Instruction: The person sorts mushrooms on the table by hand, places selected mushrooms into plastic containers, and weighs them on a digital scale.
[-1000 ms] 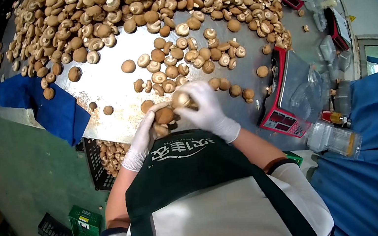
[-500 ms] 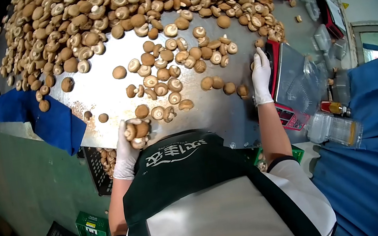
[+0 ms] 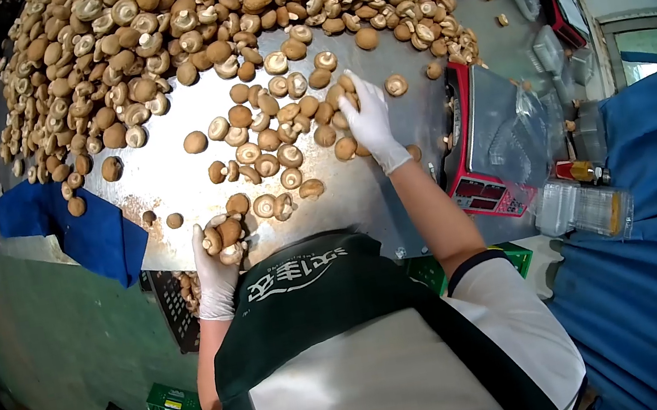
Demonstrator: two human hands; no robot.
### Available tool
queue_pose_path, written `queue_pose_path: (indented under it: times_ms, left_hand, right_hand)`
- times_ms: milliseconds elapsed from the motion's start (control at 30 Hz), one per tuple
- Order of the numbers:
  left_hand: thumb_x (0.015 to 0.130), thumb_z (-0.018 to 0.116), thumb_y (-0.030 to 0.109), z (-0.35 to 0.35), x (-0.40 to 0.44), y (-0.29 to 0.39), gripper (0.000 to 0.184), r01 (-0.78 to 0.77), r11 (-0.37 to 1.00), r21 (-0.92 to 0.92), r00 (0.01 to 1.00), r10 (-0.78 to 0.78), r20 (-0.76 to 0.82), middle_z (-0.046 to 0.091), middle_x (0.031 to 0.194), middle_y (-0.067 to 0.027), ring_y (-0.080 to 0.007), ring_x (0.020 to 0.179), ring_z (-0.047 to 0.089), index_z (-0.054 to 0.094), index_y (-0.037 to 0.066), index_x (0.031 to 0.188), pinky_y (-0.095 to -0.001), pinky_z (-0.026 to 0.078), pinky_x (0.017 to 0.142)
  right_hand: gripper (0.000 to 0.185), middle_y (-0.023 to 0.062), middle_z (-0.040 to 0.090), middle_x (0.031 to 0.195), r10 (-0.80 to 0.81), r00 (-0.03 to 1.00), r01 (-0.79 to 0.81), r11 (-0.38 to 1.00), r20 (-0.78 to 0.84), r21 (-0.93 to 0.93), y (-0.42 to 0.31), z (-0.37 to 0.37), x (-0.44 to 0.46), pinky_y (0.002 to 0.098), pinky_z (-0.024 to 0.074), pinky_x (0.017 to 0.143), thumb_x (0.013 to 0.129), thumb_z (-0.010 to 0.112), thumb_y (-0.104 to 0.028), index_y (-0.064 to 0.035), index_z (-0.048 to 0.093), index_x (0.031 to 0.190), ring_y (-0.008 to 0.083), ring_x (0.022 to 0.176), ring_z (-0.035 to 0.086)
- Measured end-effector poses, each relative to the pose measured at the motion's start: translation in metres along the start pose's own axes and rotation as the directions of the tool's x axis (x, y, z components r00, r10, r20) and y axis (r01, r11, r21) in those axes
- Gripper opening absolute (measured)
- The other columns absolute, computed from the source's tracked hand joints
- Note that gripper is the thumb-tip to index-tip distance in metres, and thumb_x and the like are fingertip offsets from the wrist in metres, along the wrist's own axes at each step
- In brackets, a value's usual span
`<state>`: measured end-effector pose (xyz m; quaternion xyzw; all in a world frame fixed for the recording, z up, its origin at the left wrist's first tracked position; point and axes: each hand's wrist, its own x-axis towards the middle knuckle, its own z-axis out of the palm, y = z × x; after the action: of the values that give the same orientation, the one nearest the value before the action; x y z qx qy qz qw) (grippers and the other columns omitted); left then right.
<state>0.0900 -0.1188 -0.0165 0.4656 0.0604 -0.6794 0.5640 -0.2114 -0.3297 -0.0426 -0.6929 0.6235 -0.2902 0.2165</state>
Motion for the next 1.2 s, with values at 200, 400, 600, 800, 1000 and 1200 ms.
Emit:
queue_pose_path:
  times_ms: [200, 400, 600, 800, 1000, 1200]
  left_hand:
    - [0.101, 0.038, 0.046, 0.004, -0.004, -0.007, 0.048, 0.024, 0.999, 0.029, 0.997, -0.026, 0.067, 0.062, 0.110, -0.0148, -0.0259, 0.095, 0.062, 0.056, 0.004, 0.116, -0.0416, 0.053, 0.078]
    - [0.101, 0.042, 0.041, 0.017, -0.011, -0.006, 0.044, 0.028, 0.994, 0.109, 0.991, -0.041, 0.126, 0.061, 0.114, -0.0146, -0.0252, 0.101, 0.062, 0.055, 0.003, 0.119, -0.0415, 0.054, 0.084]
    - [0.099, 0.042, 0.043, 0.025, -0.014, -0.007, 0.052, 0.052, 0.979, 0.198, 0.975, -0.093, 0.201, 0.061, 0.113, -0.0175, -0.0252, 0.099, 0.062, 0.053, -0.001, 0.124, -0.0370, 0.053, 0.082]
    - [0.099, 0.041, 0.043, 0.023, -0.013, -0.010, 0.051, 0.042, 0.973, 0.229, 0.965, -0.098, 0.242, 0.060, 0.116, -0.0163, -0.0247, 0.102, 0.062, 0.054, 0.000, 0.123, -0.0370, 0.053, 0.083]
    - [0.099, 0.040, 0.042, 0.017, -0.010, -0.012, 0.052, -0.028, 0.959, 0.284, 0.948, -0.065, 0.312, 0.057, 0.129, -0.0180, -0.0251, 0.107, 0.061, 0.052, 0.000, 0.128, -0.0377, 0.053, 0.087]
    - [0.098, 0.042, 0.039, 0.026, -0.013, -0.012, 0.053, -0.114, 0.940, 0.322, 0.934, -0.009, 0.358, 0.054, 0.132, -0.0171, -0.0252, 0.114, 0.058, 0.048, 0.001, 0.134, -0.0379, 0.052, 0.090]
  right_hand:
    - [0.063, 0.0193, 0.053, 0.131, -0.099, 0.992, 0.088, 0.987, 0.077, 0.137, -0.009, -0.010, -0.031, 0.0457, 0.0339, 0.108, 0.080, 0.066, -0.015, -0.0099, 0.047, 0.140, 0.0368, 0.126, 0.044]
    - [0.052, 0.0112, 0.051, 0.136, -0.243, 0.954, 0.279, 0.934, 0.176, -0.224, -0.024, -0.017, -0.024, 0.0480, 0.0286, 0.110, 0.080, 0.063, -0.012, -0.0160, 0.057, 0.131, 0.0353, 0.130, 0.041]
    - [0.014, 0.0051, 0.067, 0.089, -0.330, 0.940, 0.340, 0.922, 0.082, -0.185, -0.019, -0.023, 0.007, 0.0399, 0.0410, 0.090, 0.085, 0.063, -0.014, -0.0132, 0.072, 0.096, 0.0272, 0.095, 0.058]
    - [0.018, 0.0039, 0.063, 0.100, -0.180, 0.962, 0.232, 0.935, 0.206, -0.267, -0.037, -0.032, -0.002, 0.0406, 0.0405, 0.091, 0.081, 0.068, -0.026, -0.0163, 0.073, 0.095, 0.0264, 0.099, 0.055]
    - [0.023, 0.0038, 0.061, 0.104, -0.280, 0.935, 0.327, 0.918, 0.219, -0.224, -0.046, -0.033, -0.021, 0.0408, 0.0408, 0.091, 0.074, 0.075, -0.025, -0.0151, 0.073, 0.095, 0.0261, 0.101, 0.054]
    - [0.020, 0.0038, 0.061, 0.101, -0.365, 0.930, 0.367, 0.924, 0.037, -0.109, -0.044, -0.012, -0.053, 0.0405, 0.0418, 0.089, 0.075, 0.069, -0.009, -0.0133, 0.069, 0.094, 0.0275, 0.098, 0.054]
